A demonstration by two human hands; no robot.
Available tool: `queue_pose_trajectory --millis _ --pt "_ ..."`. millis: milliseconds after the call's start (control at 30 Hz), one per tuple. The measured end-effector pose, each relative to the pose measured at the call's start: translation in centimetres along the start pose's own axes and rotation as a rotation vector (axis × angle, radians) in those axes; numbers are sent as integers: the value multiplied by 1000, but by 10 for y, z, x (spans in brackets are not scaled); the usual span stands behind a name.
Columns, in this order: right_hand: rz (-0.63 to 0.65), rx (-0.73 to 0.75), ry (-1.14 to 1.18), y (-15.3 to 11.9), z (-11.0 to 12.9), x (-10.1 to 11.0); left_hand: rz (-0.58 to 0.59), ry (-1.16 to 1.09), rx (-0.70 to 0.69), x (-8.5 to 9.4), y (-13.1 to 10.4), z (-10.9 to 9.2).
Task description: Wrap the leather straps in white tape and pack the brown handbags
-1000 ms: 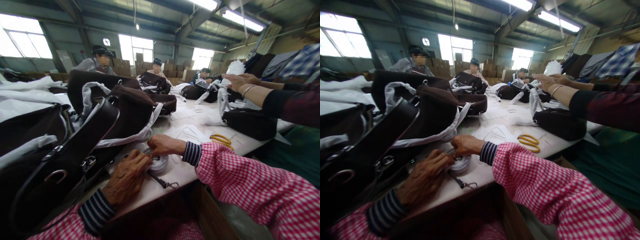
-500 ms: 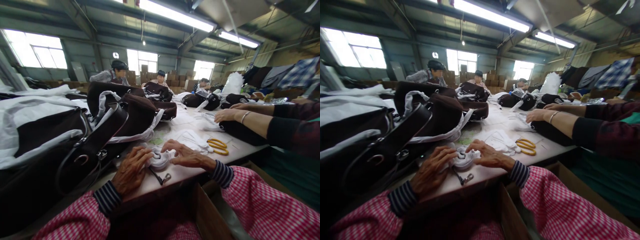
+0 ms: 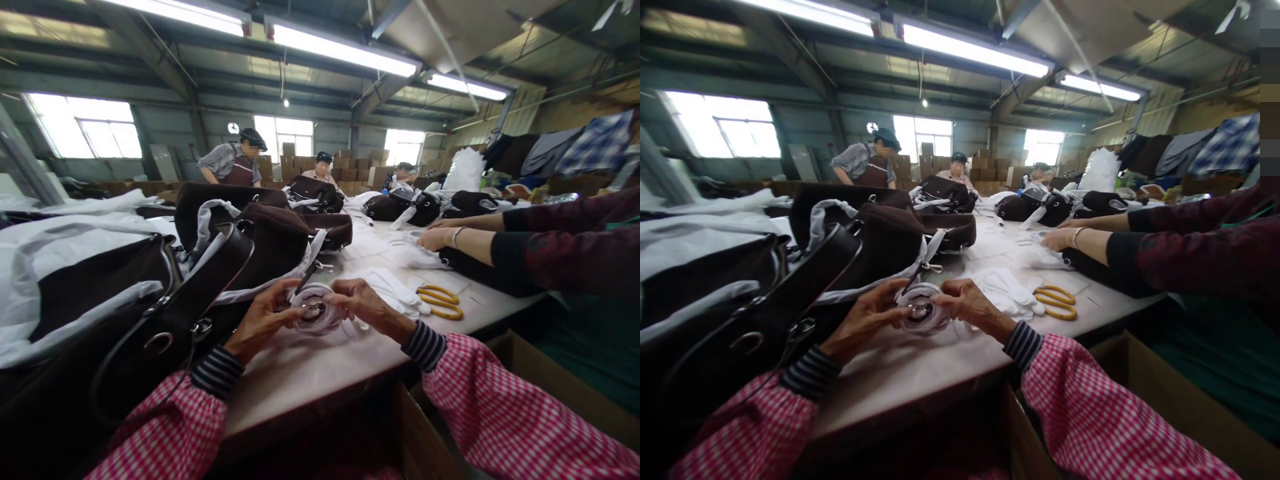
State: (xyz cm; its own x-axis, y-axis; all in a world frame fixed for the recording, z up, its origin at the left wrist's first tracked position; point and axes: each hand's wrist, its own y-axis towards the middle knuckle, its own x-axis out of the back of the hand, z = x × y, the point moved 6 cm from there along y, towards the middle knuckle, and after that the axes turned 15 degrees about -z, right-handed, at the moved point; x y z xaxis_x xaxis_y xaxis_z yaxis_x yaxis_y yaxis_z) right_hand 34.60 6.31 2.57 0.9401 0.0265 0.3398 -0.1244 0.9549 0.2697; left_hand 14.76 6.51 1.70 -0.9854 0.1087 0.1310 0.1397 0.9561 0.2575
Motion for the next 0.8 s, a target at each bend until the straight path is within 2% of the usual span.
queue_pose_trajectory --millis 100,233,333,400,467,533,600,800 --pt "-7 -69 46 -1 1 0 24 -131 137 -6 -4 6" --pt "3 -90 -12 -9 -10 -8 15 -215 236 -9 -13 24" --pt "-176 91 -152 -14 -3 -4 -10 -261 257 -9 -17 29" --pt "-337 294 -285 -21 14 0 -15 -261 259 -8 -17 30" --pt "-394 503 -439 -29 33 -5 5 -254 255 -8 -17 30" --pt "-317 652 -573 -34 46 -17 21 -256 247 -7 -15 30" --pt "-221 717 -659 -35 50 -28 15 -265 255 -6 -14 33" --pt "-101 726 -762 -29 51 -44 32 -296 267 -6 -15 36"
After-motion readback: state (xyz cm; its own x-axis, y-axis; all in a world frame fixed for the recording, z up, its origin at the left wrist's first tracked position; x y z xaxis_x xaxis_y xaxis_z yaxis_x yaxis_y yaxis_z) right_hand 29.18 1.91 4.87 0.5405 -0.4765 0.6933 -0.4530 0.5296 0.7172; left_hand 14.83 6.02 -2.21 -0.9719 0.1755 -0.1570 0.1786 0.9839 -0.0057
